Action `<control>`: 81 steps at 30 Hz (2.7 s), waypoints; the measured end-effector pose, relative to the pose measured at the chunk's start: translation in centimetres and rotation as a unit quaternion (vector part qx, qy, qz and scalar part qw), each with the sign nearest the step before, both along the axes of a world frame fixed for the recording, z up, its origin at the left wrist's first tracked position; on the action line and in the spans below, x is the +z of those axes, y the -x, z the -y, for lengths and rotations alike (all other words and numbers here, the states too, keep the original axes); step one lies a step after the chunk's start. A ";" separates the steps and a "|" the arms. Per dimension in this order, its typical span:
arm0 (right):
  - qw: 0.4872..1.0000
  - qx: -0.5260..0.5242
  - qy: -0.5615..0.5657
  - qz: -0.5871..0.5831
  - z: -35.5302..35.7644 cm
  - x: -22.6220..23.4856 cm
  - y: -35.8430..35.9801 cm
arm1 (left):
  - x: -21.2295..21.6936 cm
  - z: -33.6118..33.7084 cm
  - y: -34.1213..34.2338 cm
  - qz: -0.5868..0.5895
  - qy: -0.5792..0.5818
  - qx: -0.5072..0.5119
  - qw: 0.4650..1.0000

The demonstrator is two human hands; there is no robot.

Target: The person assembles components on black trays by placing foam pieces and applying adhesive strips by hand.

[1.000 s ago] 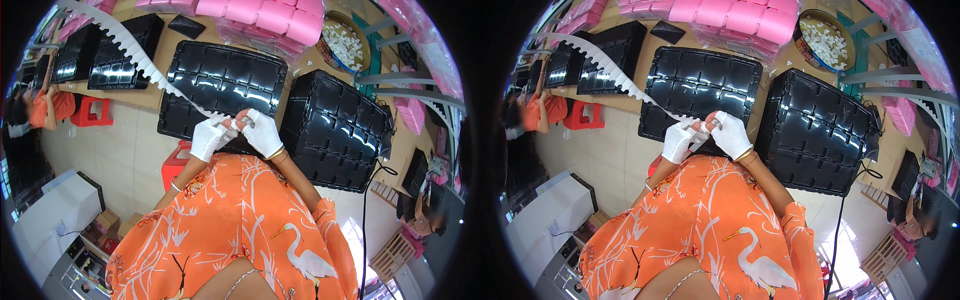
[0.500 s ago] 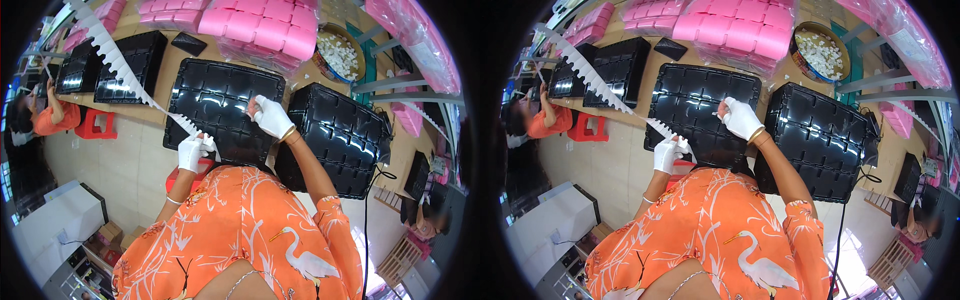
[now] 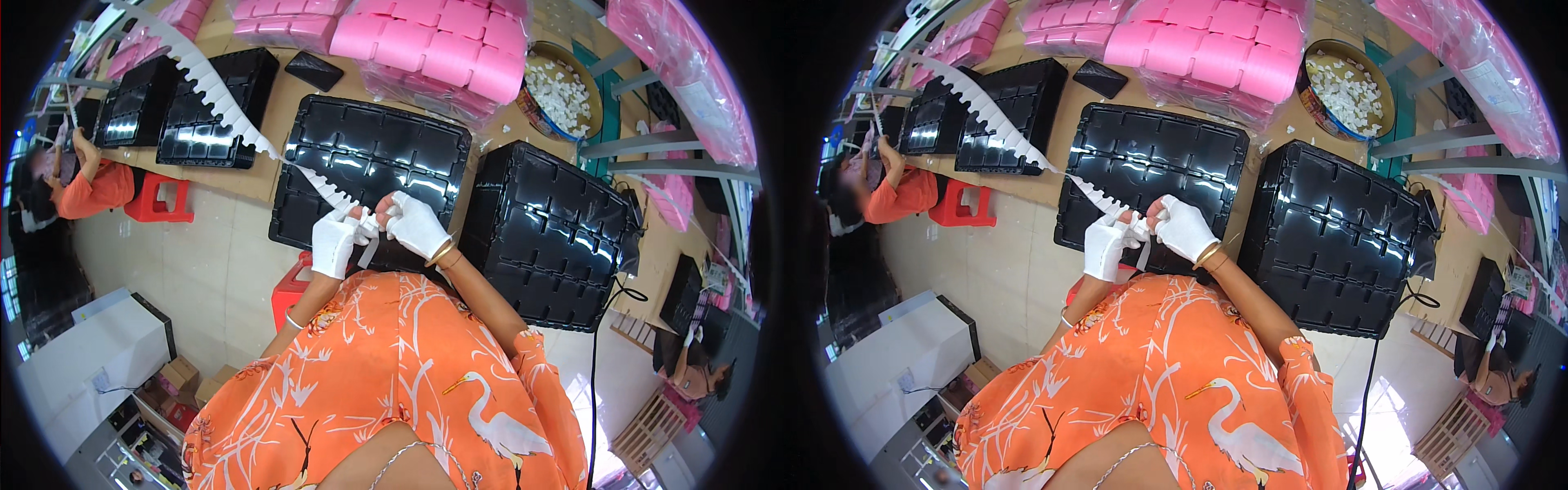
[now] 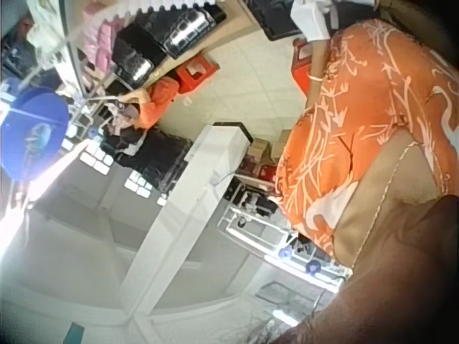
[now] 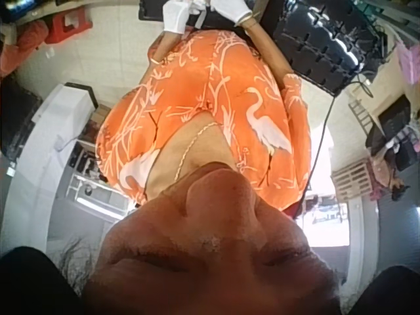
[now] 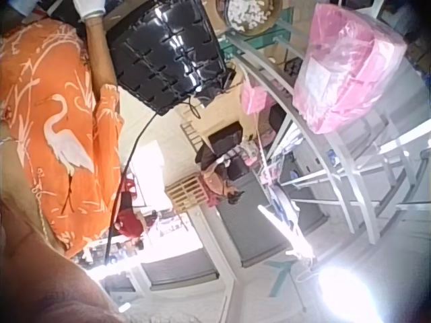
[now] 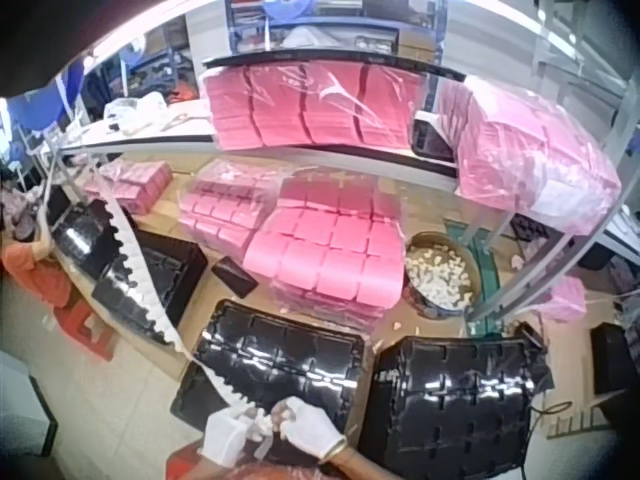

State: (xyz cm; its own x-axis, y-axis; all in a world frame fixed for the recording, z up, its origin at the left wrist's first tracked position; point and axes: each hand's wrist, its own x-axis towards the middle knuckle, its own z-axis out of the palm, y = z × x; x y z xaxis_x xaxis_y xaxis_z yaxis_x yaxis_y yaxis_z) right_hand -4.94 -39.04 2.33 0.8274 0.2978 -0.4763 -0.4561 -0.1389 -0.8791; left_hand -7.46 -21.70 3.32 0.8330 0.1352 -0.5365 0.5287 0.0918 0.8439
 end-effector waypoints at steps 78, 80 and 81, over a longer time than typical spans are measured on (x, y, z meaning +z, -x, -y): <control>0.704 0.256 0.543 0.380 8.9 -5.0 -11.4 | -2.2 -18.7 5.5 -0.026 -0.285 0.066 0.956; 0.730 0.289 0.500 0.365 8.1 -3.9 -10.2 | 2.2 -14.9 4.9 0.015 -0.276 0.020 0.961; 0.744 0.293 0.488 0.351 8.2 -3.6 -9.9 | 3.9 -12.4 4.3 0.051 -0.266 -0.028 0.962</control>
